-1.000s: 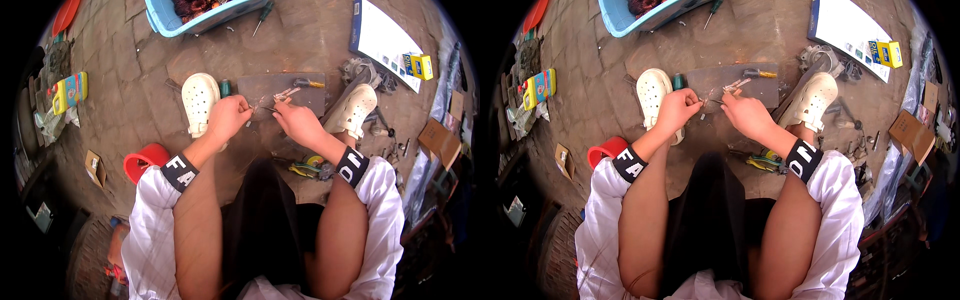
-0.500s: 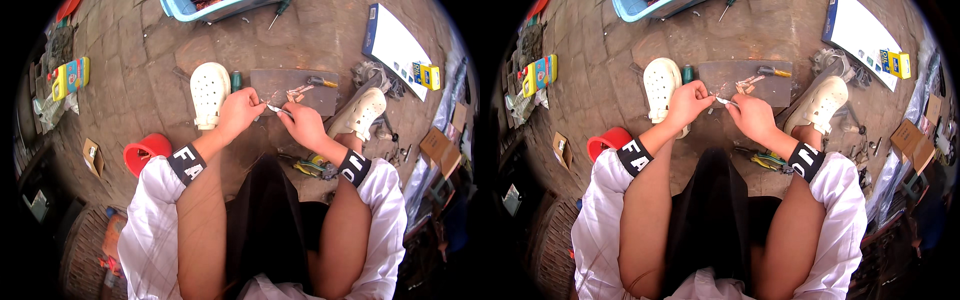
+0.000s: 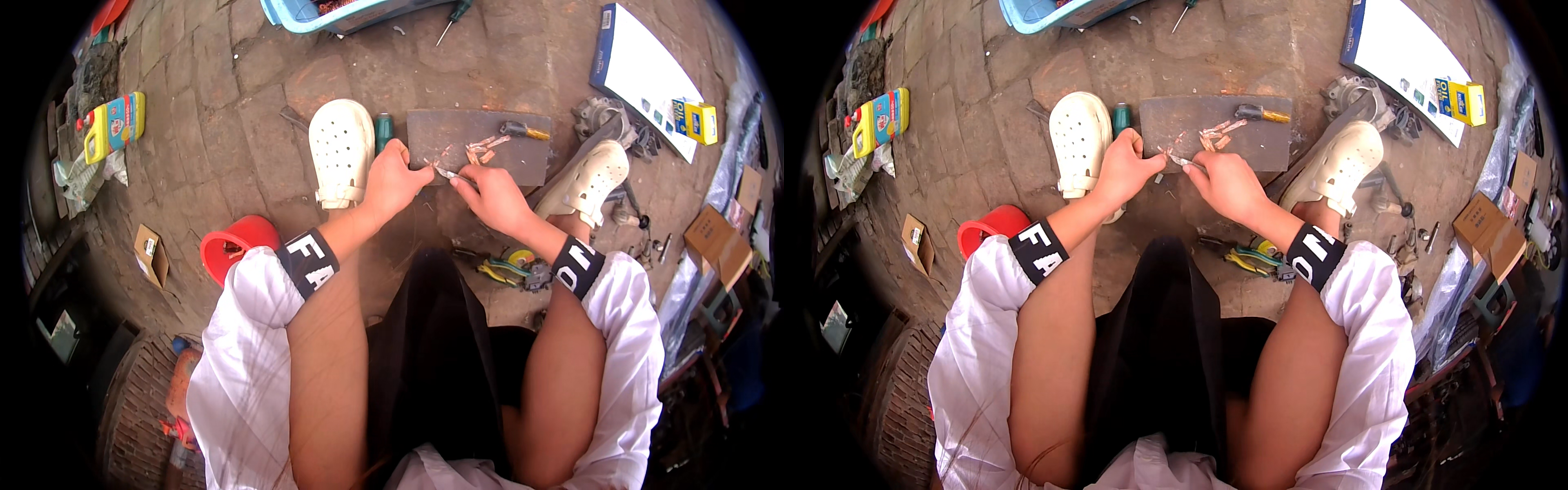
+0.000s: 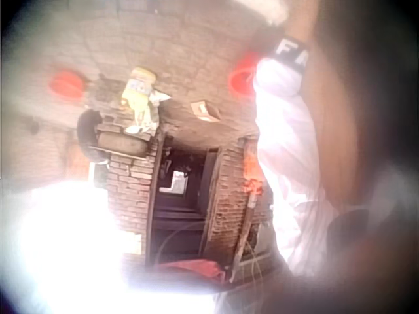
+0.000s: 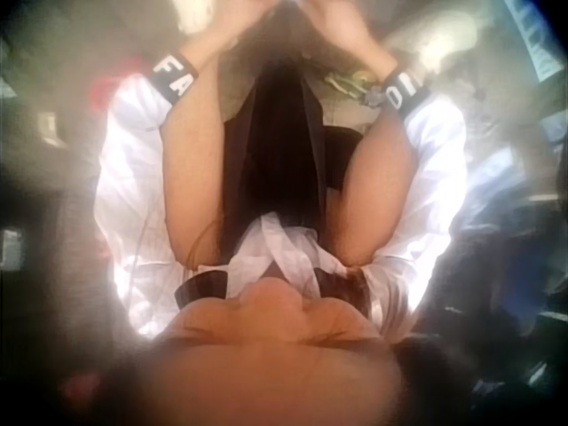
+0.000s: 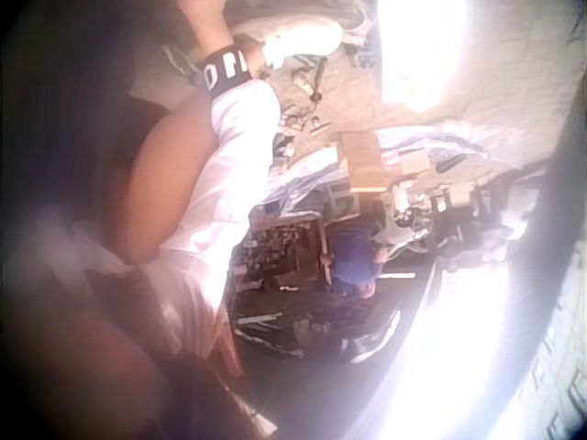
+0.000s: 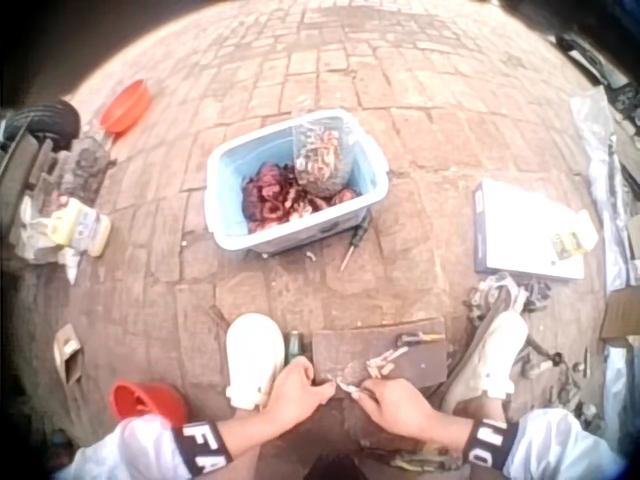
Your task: The person sits on the ground and uses a knife to strip the insulation from small copper wire segments. They place the stripped copper into a red bucket and the insulation into a blue bin.
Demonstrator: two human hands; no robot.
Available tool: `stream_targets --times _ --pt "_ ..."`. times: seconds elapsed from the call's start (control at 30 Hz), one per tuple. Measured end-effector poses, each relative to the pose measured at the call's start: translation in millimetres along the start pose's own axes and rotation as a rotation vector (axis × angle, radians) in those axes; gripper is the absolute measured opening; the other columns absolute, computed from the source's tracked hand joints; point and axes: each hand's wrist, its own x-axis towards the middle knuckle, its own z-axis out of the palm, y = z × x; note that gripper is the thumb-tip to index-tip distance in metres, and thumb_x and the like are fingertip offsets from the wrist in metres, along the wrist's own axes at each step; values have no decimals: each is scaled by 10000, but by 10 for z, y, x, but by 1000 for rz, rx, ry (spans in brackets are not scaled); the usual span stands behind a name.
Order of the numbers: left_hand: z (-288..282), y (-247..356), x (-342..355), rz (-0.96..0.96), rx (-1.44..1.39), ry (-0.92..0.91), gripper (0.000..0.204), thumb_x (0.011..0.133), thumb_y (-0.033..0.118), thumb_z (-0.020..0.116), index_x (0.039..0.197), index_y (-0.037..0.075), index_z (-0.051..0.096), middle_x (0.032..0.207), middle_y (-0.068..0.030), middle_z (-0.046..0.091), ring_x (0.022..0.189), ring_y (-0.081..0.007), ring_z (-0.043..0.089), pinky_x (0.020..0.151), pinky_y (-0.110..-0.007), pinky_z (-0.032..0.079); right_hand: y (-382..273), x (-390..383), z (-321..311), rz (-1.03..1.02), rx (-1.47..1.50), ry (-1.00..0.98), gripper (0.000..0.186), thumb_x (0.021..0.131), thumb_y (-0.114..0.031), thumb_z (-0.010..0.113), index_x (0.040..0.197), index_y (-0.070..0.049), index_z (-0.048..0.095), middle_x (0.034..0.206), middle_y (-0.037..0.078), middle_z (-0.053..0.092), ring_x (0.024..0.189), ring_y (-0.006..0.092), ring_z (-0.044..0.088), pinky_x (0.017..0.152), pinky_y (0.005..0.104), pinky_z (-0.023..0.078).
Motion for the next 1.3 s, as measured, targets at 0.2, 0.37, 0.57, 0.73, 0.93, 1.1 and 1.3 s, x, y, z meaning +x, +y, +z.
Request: stream_targets --times 0.2,0.37,0.57,0.73,0.93,1.1,1.3 --pt "30 -77 60 -44 -65 -58 445 691 272 788 758 48 409 654 -95 502 616 -181 512 571 -359 445 -45 37 -31 16 -27 -33 279 925 -248 600 855 21 620 734 242 616 733 434 603 664 487 479" --pt "9 27 61 -120 -96 -138 443 717 262 786 788 37 411 696 -79 526 612 -152 549 524 -330 487 -29 32 -42 50 -37 -46 289 926 -259 594 851 19 617 757 249 626 771 444 607 699 499 490" --pt "-19 23 37 -127 -225 -159 421 744 211 772 832 14 411 753 -74 541 605 -141 592 464 -295 552 13 22 -8 -51 -34 0 245 918 -217 626 853 19 609 702 233 594 677 424 588 601 461 456" --pt "0 71 28 -132 -300 -165 405 748 181 767 832 13 409 785 -78 537 649 -130 597 482 -297 569 32 30 28 -2 -18 24 249 920 -218 626 844 19 604 700 228 596 669 422 585 595 454 454" --pt "1 11 45 -140 -283 -181 417 751 190 769 824 24 393 805 -66 515 681 -125 591 501 -302 577 37 36 9 -24 -31 -11 261 918 -221 630 849 30 610 682 231 588 657 417 582 593 448 454" --pt "-2 26 48 -152 -285 -179 423 753 198 769 819 28 388 798 -60 507 688 -121 587 501 -297 573 16 33 5 22 7 0 260 919 -218 624 837 28 617 682 230 590 654 416 579 597 449 454" --pt "-21 93 16 -145 -295 -183 415 769 204 766 818 29 393 810 -62 518 703 -122 589 520 -288 574 28 50 -17 5 -24 -32 258 923 -215 615 837 28 617 685 233 589 655 419 576 602 452 454"
